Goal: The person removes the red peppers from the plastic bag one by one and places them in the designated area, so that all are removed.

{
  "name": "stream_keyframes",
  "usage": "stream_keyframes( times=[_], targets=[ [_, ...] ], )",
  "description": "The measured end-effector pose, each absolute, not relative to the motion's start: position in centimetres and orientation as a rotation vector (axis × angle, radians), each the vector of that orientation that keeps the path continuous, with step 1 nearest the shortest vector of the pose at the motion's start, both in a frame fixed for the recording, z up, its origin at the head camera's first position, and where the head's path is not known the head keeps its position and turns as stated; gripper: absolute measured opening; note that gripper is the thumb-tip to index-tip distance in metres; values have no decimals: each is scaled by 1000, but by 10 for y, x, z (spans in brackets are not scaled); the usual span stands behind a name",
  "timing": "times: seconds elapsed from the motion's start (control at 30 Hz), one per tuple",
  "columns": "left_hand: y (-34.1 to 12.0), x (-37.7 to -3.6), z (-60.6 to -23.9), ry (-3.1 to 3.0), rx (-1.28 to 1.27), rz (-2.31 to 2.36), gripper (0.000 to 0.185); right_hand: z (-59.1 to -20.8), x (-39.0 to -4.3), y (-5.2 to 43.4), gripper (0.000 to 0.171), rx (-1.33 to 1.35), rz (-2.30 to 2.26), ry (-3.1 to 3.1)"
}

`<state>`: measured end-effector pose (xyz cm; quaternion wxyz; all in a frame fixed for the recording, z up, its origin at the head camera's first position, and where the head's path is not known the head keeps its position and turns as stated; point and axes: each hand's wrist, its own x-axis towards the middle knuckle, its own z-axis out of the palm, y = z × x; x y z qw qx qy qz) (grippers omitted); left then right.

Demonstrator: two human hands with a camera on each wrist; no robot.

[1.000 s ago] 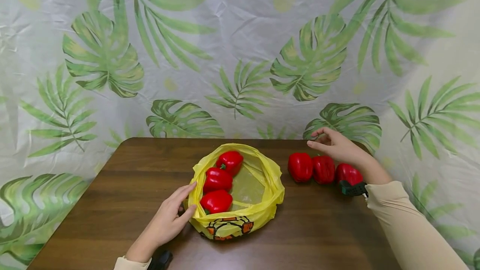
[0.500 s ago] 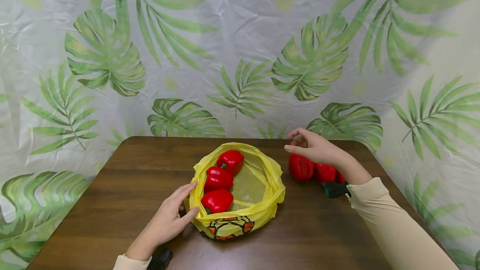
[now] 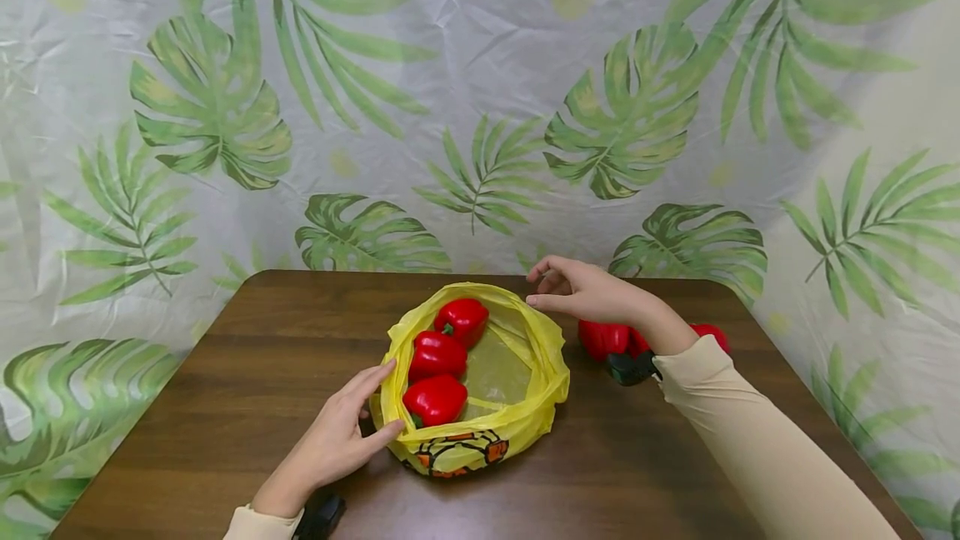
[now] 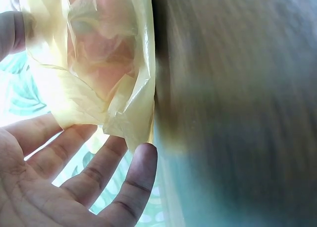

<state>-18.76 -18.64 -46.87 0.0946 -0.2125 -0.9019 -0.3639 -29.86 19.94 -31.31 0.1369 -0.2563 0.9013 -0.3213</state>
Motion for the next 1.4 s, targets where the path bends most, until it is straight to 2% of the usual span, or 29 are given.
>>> stream_keyframes(
  times=[0.47, 1.4],
  targets=[
    [-187, -188, -468, -2677, -631, -1085, 78, -309, -298, 145, 45, -953, -800, 2447],
    [-190, -190, -469, -2691, -662, -1095, 78, -337, -290, 60, 38, -1072, -464, 2320]
  ],
)
